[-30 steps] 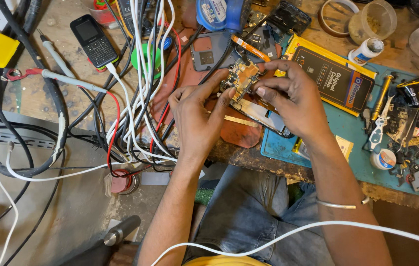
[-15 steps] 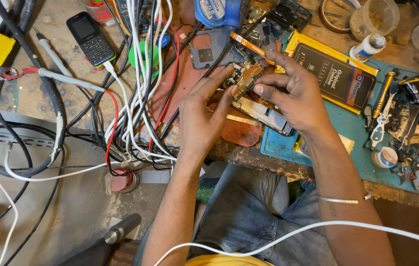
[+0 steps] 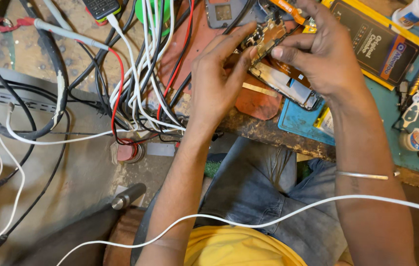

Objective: The person works on a disassembled smartphone at a cluttered repair bench. They probe the exposed motherboard with multimeter test leads, clean the board with a brush, reposition the board and flex cable, then place the phone body over the board and press the powered screen to test it.

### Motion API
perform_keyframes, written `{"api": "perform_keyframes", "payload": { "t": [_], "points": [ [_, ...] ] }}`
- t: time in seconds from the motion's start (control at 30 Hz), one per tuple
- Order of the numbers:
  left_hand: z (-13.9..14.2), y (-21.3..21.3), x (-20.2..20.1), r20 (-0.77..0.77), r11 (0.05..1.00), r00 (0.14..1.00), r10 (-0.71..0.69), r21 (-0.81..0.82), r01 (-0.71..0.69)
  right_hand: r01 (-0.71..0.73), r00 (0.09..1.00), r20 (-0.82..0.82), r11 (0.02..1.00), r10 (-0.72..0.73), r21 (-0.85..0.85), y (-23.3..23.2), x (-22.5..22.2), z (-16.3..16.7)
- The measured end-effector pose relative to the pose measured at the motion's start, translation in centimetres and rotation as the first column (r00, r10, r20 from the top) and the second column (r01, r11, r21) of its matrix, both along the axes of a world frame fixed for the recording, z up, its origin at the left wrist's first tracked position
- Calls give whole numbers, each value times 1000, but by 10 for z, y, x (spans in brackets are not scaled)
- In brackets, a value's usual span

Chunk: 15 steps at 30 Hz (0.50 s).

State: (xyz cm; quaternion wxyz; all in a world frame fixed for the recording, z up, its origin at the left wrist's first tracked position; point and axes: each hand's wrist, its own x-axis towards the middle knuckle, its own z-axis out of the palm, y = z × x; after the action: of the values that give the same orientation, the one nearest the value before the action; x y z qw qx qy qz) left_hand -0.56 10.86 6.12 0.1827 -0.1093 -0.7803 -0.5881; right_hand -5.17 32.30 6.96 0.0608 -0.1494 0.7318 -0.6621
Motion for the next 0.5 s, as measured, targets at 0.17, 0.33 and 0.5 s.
{"api": "perform_keyframes", "payload": {
  "t": [0.17,0.33,0.5],
  "points": [
    [-7,-3,0,-79,1000,997,2,-24,-4,-34,999,-7,999,33,-22,-4,2,6],
    [-14,-9,1,-117,1000,993,-20,-19,18,-40,999,27,999,41,-15,-9,6,12],
    [-19,-10,1,-159,999,987,-34,5,35,0,994,105,998,7,-61,-11,7,14]
  ]
}}
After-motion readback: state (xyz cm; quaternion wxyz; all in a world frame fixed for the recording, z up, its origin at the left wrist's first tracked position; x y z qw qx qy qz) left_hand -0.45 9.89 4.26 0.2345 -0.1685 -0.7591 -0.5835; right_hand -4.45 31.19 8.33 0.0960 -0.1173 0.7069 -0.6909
